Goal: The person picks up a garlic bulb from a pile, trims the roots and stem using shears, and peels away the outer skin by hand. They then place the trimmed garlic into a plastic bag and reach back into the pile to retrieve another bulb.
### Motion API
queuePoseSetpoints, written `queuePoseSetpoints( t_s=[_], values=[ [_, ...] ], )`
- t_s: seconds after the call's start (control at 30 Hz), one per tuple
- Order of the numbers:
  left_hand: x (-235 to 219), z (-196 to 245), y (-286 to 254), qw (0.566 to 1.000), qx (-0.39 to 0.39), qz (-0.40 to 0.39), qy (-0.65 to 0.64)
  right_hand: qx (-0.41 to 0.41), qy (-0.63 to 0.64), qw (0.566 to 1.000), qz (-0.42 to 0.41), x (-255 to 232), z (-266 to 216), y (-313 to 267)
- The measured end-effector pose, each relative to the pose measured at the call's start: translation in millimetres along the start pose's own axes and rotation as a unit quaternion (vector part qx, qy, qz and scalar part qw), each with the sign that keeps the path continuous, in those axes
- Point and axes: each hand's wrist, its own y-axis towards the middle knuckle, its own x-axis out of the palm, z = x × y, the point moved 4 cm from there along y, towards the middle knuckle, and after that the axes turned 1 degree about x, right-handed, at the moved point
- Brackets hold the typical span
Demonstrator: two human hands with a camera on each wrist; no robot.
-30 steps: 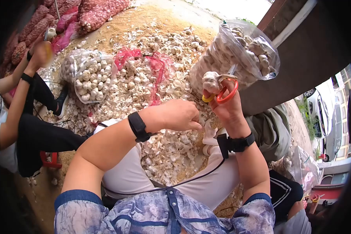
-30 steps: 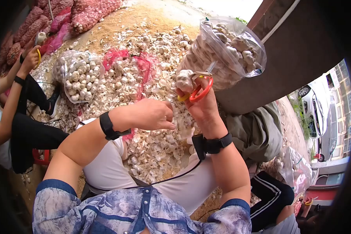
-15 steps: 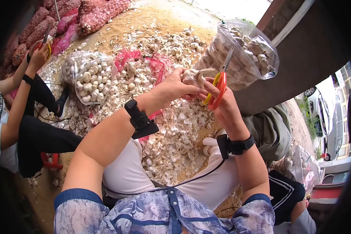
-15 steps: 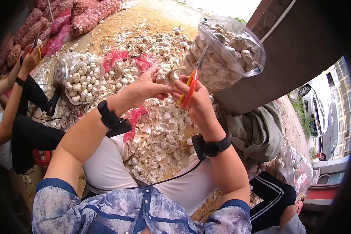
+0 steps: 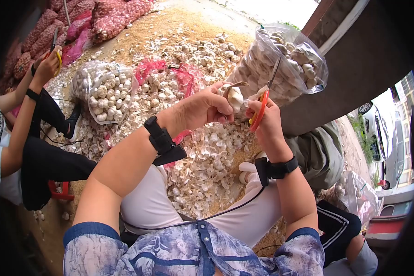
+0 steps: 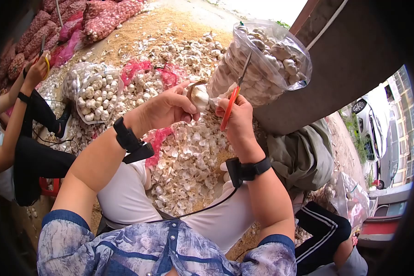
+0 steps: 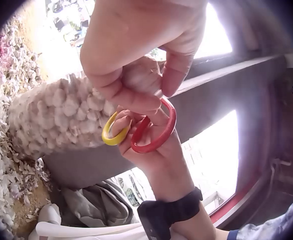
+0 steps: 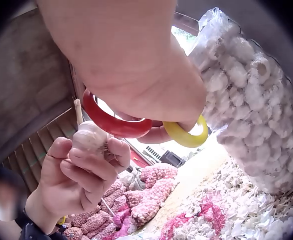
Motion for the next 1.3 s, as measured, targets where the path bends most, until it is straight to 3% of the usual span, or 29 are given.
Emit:
queuePoseSetpoints(
  t_s=[0.07, 0.13, 0.17, 0.23, 0.27, 0.33, 0.43, 0.5, 0.83, 1.03, 1.13, 1.2, 1.3],
  values=[
    [1, 3, -1, 0.999, 0.003, -0.027, -0.032, 0.012, 0.021, 1.000, -0.002, -6, 2, 2],
    [-2, 6, -1, 0.998, 0.037, 0.010, 0.042, 0.079, -0.022, 0.996, 0.037, -7, -2, -4],
    [-2, 5, 1, 0.998, 0.038, 0.009, 0.043, 0.076, -0.022, 0.996, 0.037, -7, -5, -6],
    [-13, -3, 5, 0.984, 0.032, 0.089, 0.150, 0.033, -0.016, 0.999, -0.009, 0, -11, -8],
    [-17, -9, 10, 0.981, 0.031, 0.073, 0.179, 0.034, -0.017, 0.999, -0.011, 3, -11, -11],
    [-13, -12, 12, 0.984, 0.048, 0.051, 0.165, 0.005, 0.040, 0.995, -0.091, 17, -13, -15],
    [0, -12, 10, 0.978, 0.071, 0.026, 0.193, -0.026, -0.006, 0.998, -0.052, 22, -12, -17],
    [4, -10, 8, 0.969, 0.086, 0.066, 0.222, -0.029, -0.003, 0.999, -0.039, 22, -11, -17],
    [12, -3, 6, 0.986, 0.056, 0.010, 0.160, -0.002, 0.063, 0.998, -0.029, 14, -17, -19],
    [5, -7, 9, 0.982, 0.077, 0.004, 0.170, 0.014, 0.098, 0.995, -0.020, 14, -17, -20],
    [0, -12, 11, 0.973, 0.126, 0.043, 0.188, 0.033, 0.105, 0.993, -0.042, 8, -4, -12],
    [-1, -11, 11, 0.945, 0.183, 0.129, 0.239, 0.047, 0.110, 0.991, -0.057, 10, -2, -12],
    [0, -14, 7, 0.906, 0.185, 0.186, 0.332, 0.113, 0.081, 0.989, -0.043, 19, 0, -19]
  ],
)
